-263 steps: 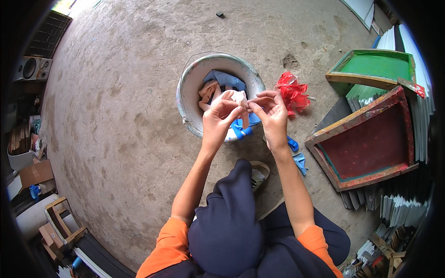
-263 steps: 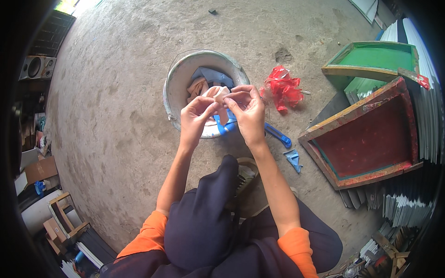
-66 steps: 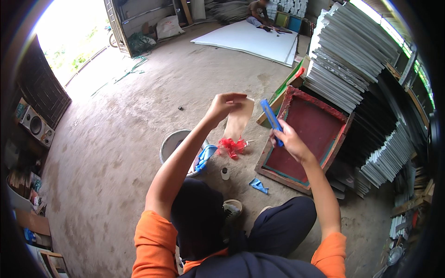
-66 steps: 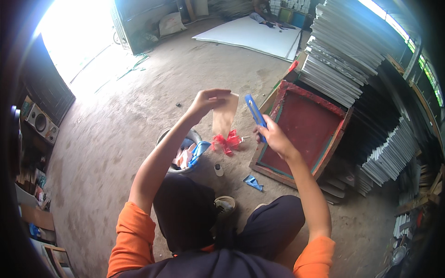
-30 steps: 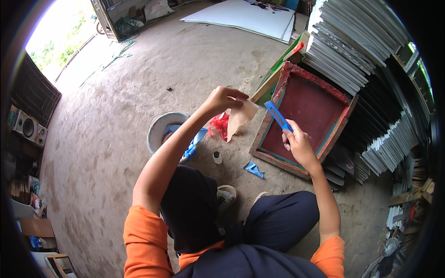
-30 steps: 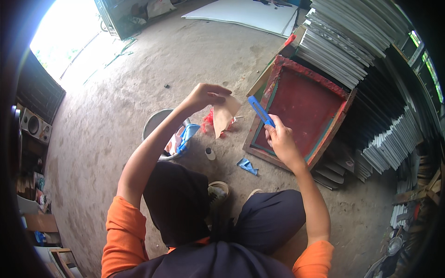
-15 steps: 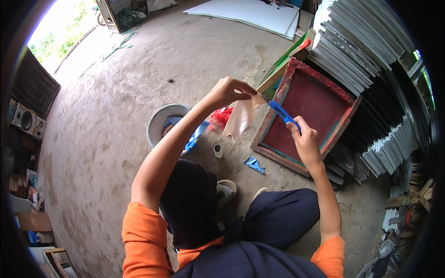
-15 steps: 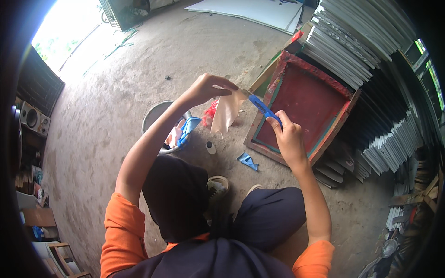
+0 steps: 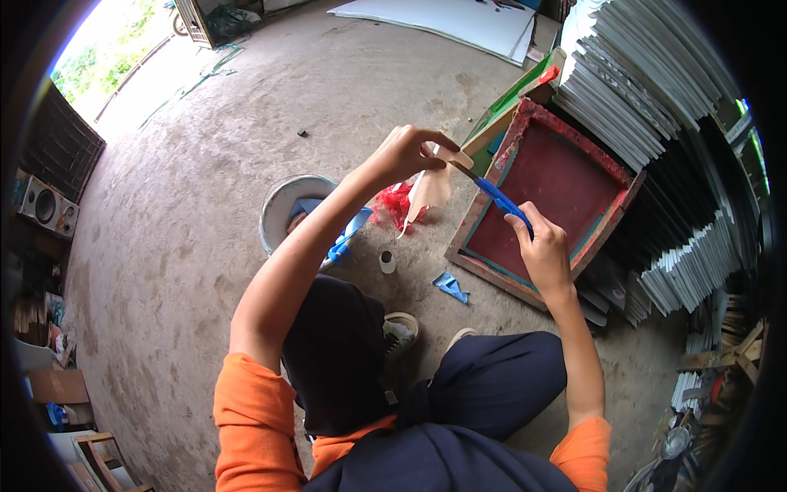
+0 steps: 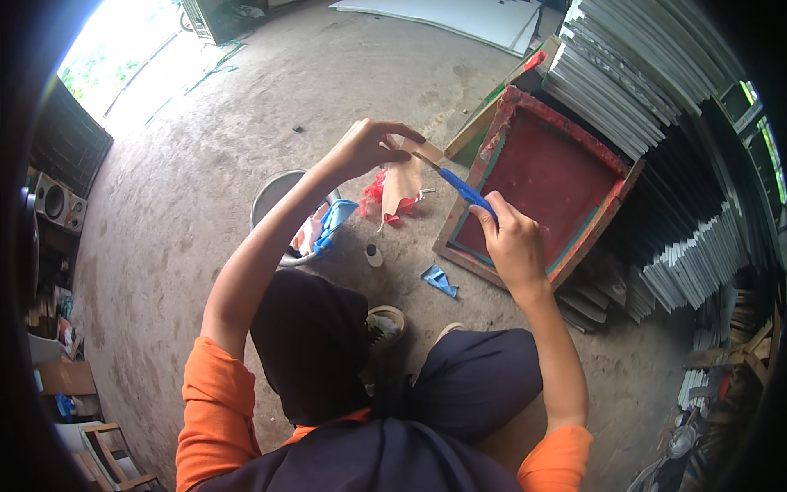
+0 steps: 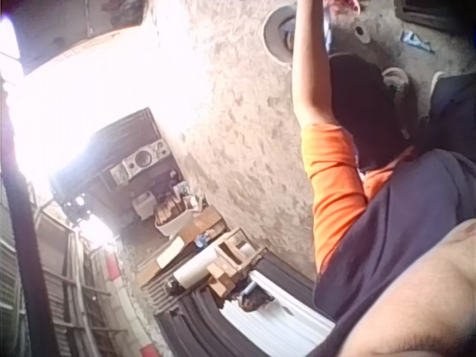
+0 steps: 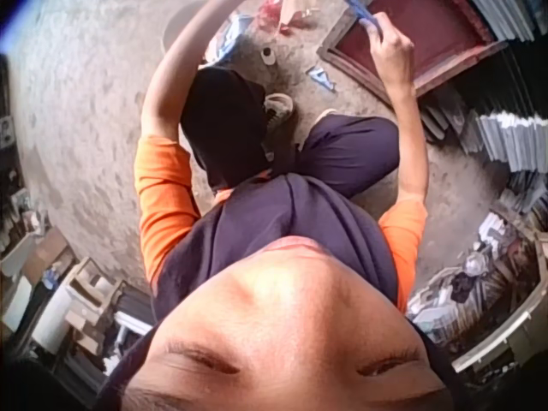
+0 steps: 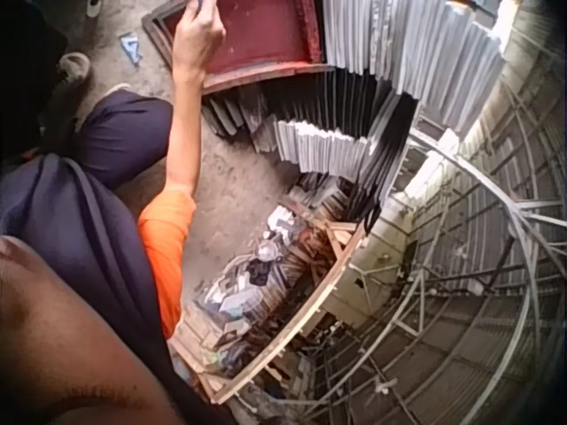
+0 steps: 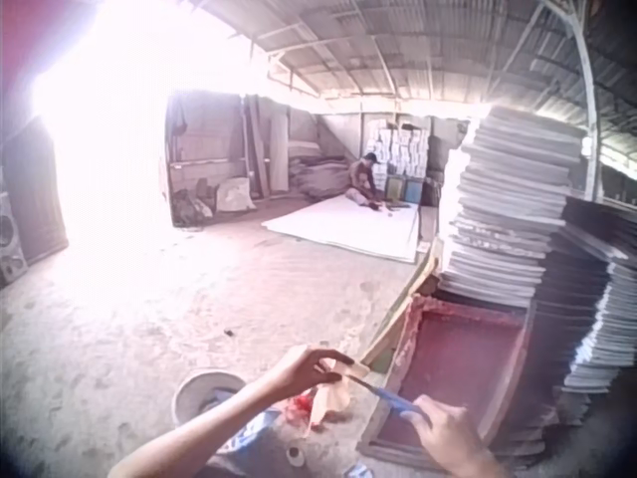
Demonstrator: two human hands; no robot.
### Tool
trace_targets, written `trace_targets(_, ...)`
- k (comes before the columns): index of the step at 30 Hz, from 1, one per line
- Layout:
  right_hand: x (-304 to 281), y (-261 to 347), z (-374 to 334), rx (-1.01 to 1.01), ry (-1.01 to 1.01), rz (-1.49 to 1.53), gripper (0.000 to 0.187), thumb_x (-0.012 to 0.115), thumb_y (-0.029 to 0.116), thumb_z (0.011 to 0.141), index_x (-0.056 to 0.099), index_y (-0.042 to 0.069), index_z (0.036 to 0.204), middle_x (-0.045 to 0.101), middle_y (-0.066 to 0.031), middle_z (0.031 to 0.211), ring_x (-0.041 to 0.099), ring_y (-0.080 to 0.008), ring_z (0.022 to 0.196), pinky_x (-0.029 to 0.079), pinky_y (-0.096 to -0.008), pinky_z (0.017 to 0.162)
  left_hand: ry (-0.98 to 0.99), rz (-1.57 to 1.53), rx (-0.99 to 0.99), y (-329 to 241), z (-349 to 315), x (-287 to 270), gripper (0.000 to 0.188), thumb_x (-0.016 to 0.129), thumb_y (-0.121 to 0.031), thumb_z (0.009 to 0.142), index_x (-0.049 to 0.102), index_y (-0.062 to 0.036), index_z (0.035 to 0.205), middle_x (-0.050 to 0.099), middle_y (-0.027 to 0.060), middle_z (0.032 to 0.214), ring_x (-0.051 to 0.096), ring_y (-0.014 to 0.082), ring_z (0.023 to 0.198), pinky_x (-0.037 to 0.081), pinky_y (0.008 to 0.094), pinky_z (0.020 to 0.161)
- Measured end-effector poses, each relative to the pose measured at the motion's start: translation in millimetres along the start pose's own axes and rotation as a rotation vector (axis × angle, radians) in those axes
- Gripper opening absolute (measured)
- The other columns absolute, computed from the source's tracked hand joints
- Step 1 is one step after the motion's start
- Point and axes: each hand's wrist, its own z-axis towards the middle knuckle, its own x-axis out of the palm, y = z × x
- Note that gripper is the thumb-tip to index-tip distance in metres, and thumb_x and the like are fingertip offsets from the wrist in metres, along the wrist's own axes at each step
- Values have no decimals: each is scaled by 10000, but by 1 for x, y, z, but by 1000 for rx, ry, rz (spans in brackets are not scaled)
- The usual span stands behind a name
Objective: The person picks up a red printing frame and places it on a stack of white boards. They retrieve a bucket containing cleaning supplies, take out a blue cloth, and wipe the surface of the red frame. The person proceeds to peel off strips of red tape from the frame's edges and uses a blue plastic scraper to remove residue from the surface.
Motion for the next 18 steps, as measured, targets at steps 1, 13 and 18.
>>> trace_targets(1,2,1,1,-14,-8,-23,156,545,198,851,505,50,821,566,-120,652,586,-299,572,415,-383,448,7,2,-7,-1,0,0,324,663,-74,696,641,-128,1015,663,95,866,649,178,699,510,303,636)
trace_targets(13,18,11,7,-111,-14,-383,135,561,168,829,486,66,874,560,-86,684,613,-244,592,491,-330,472,-54,11,77,-9,-2,2,345,669,-58,663,644,-117,1002,657,94,900,641,180,663,506,302,611)
trace_targets(18,32,17,5,-94,48,-514,160,541,175,832,481,66,932,556,-81,626,619,-236,561,507,-325,470,-58,68,92,-4,-4,5,334,667,-54,659,646,-93,989,655,91,907,642,182,668,504,298,622)
